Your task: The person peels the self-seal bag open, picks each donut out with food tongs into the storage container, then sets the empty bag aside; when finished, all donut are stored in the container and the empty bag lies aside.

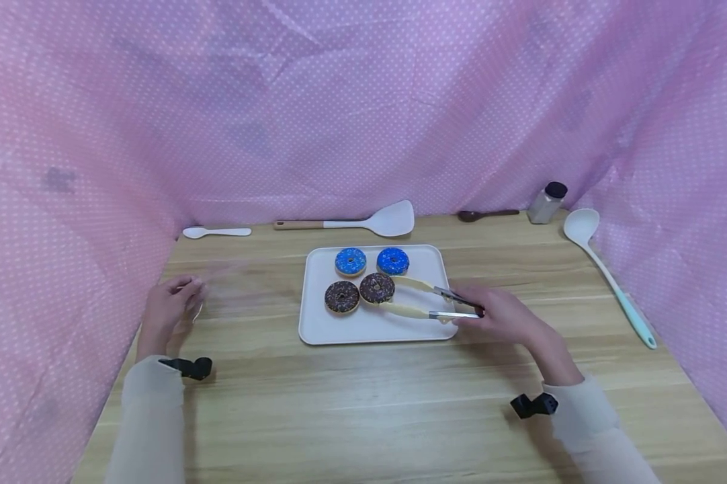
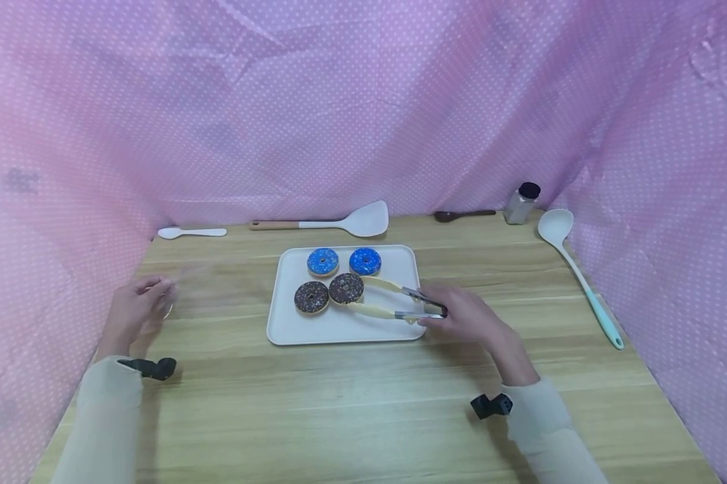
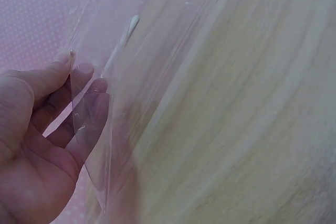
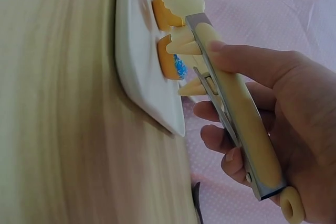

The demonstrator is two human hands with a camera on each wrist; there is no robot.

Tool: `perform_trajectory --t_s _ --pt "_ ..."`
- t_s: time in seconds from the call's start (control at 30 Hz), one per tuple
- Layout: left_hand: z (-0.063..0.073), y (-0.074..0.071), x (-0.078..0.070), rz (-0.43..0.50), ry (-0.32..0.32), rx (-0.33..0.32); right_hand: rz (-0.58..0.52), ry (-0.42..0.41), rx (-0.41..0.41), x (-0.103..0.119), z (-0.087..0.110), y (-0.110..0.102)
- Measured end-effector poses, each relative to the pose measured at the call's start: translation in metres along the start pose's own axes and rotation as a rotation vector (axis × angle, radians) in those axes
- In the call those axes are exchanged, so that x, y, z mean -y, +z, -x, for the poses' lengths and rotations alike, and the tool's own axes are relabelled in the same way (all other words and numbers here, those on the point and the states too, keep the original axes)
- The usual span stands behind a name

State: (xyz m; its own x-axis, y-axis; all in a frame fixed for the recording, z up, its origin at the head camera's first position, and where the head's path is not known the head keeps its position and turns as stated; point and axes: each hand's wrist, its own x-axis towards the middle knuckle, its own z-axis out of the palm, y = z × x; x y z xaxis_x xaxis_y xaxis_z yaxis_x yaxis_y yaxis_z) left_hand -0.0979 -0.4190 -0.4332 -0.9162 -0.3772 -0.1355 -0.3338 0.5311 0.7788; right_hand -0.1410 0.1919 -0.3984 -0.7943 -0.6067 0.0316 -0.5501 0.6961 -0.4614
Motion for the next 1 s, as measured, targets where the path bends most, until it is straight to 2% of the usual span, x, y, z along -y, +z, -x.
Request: perform_trajectory --t_s 0.37,0.57,0.7,0.87,1.0 --pt "0.001 0.000 -0.003 -0.013 -0.025 0.022 0.015 0.075 0.037 -0.010 0.007 0.013" --pt "0.001 0.000 -0.002 0.025 -0.018 0.033 -0.064 0.121 0.058 -0.011 0.012 0.007" --pt "0.002 0.000 -0.002 0.000 -0.007 0.039 -0.178 0.173 -0.027 -0.016 0.017 -0.003" --pt "0.004 -0.001 -0.006 -0.141 0.012 0.057 -0.215 0.261 -0.206 -0.026 0.018 -0.004" --pt "0.007 0.000 -0.010 -0.239 0.041 0.082 -0.234 0.367 -0.338 -0.033 0.017 0.002"
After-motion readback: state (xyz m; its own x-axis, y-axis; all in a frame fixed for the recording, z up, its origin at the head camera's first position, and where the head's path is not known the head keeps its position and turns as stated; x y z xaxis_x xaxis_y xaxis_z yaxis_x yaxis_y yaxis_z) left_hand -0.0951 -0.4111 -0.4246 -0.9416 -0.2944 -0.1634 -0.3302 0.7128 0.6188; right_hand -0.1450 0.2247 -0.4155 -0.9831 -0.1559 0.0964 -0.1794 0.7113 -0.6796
